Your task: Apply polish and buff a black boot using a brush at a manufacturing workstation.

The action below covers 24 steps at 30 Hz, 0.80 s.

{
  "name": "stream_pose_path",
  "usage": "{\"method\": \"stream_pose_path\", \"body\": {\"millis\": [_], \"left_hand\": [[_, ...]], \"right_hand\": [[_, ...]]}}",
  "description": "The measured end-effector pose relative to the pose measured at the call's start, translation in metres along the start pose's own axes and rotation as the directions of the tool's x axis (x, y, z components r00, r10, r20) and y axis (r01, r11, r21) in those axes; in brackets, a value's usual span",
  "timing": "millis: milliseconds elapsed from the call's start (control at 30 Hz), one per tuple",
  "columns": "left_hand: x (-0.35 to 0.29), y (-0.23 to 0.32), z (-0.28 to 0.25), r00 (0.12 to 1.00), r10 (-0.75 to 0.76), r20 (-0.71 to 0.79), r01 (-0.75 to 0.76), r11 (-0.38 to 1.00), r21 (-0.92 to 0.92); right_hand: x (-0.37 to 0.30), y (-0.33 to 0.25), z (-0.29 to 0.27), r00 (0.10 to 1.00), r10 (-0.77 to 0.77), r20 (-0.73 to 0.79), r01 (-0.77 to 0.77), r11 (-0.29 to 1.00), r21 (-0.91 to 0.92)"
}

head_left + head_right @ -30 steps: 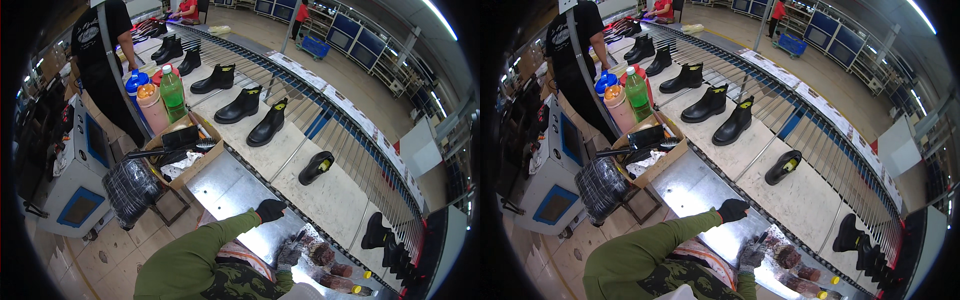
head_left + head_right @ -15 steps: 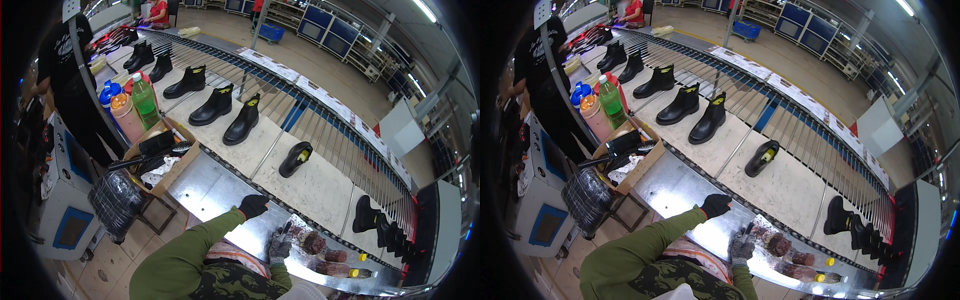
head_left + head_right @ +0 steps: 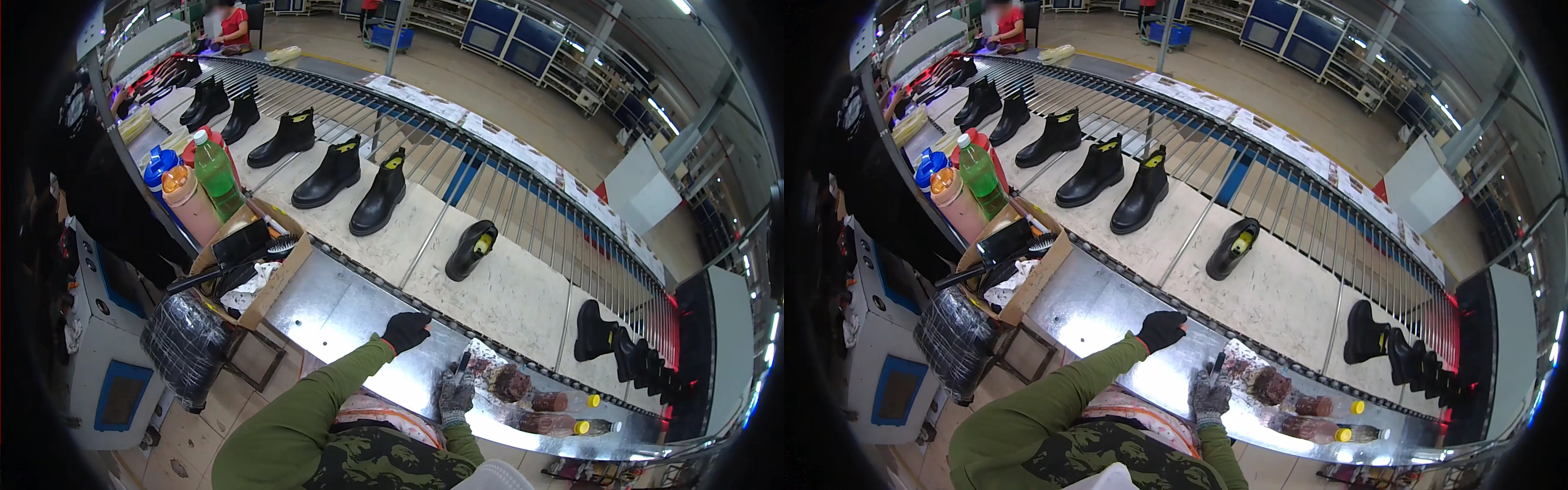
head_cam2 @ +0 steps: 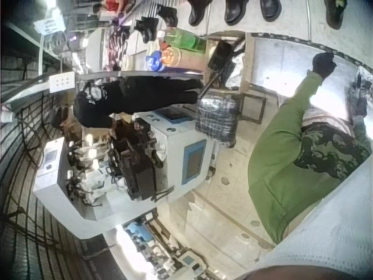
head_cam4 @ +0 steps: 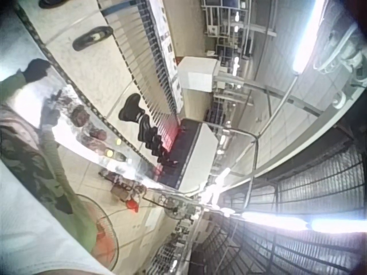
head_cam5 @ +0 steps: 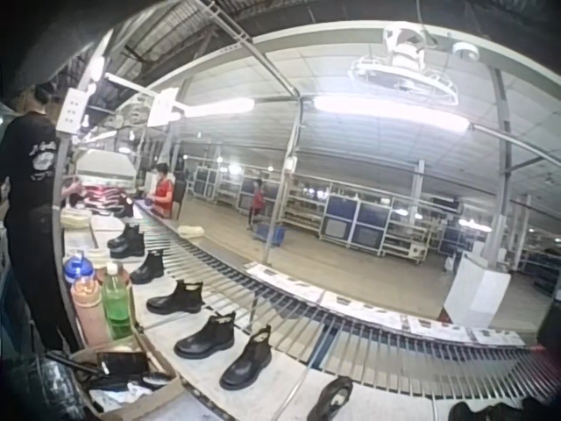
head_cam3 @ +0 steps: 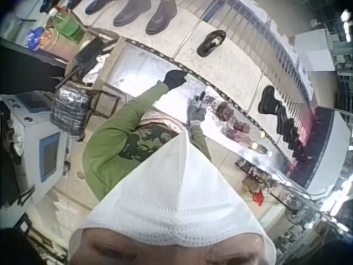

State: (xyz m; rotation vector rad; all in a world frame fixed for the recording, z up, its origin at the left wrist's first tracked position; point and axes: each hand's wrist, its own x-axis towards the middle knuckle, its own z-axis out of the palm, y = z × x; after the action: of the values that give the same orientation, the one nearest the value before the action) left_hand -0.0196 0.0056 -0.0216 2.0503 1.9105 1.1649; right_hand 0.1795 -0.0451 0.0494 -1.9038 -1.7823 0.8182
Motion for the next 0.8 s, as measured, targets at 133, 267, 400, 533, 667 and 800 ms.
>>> {"method": "stream_pose_path", "body": {"millis": [133, 267, 400, 533, 667, 800], "left_hand": [[0.000, -0.002, 0.007, 0.999, 0.016, -0.037, -0.018, 0.999, -0.038], [0.002, 0.003, 0.005, 0.997, 0.021, -0.073, -0.025, 0.998, -0.051], [0.003, 0.002, 0.003, 0.996, 0.026, -0.082, -0.029, 0.999, -0.028], [0.004, 0.003, 0.003, 0.995, 0.030, -0.096, -0.034, 0.999, -0.037], [0.005, 0.000, 0.005, 0.993, 0.043, -0.114, -0.048, 0.998, -0.050], [0.007, 0.003, 0.002, 0.996, 0.028, -0.084, -0.031, 0.999, -0.037]], "right_hand": [[0.003, 0.005, -0.001, 0.996, 0.058, 0.065, -0.057, 0.998, -0.013], [0.002, 0.023, 0.006, 0.999, 0.021, 0.041, -0.023, 0.999, 0.049], [0.000, 0.016, 0.004, 0.997, 0.036, 0.067, -0.046, 0.987, 0.155], [0.002, 0.029, 0.017, 0.991, -0.081, -0.104, 0.097, 0.983, 0.153], [0.002, 0.023, 0.013, 0.995, -0.058, -0.076, 0.068, 0.988, 0.140], [0.006, 0.029, 0.014, 0.999, -0.029, -0.016, 0.031, 0.985, 0.172]]}}
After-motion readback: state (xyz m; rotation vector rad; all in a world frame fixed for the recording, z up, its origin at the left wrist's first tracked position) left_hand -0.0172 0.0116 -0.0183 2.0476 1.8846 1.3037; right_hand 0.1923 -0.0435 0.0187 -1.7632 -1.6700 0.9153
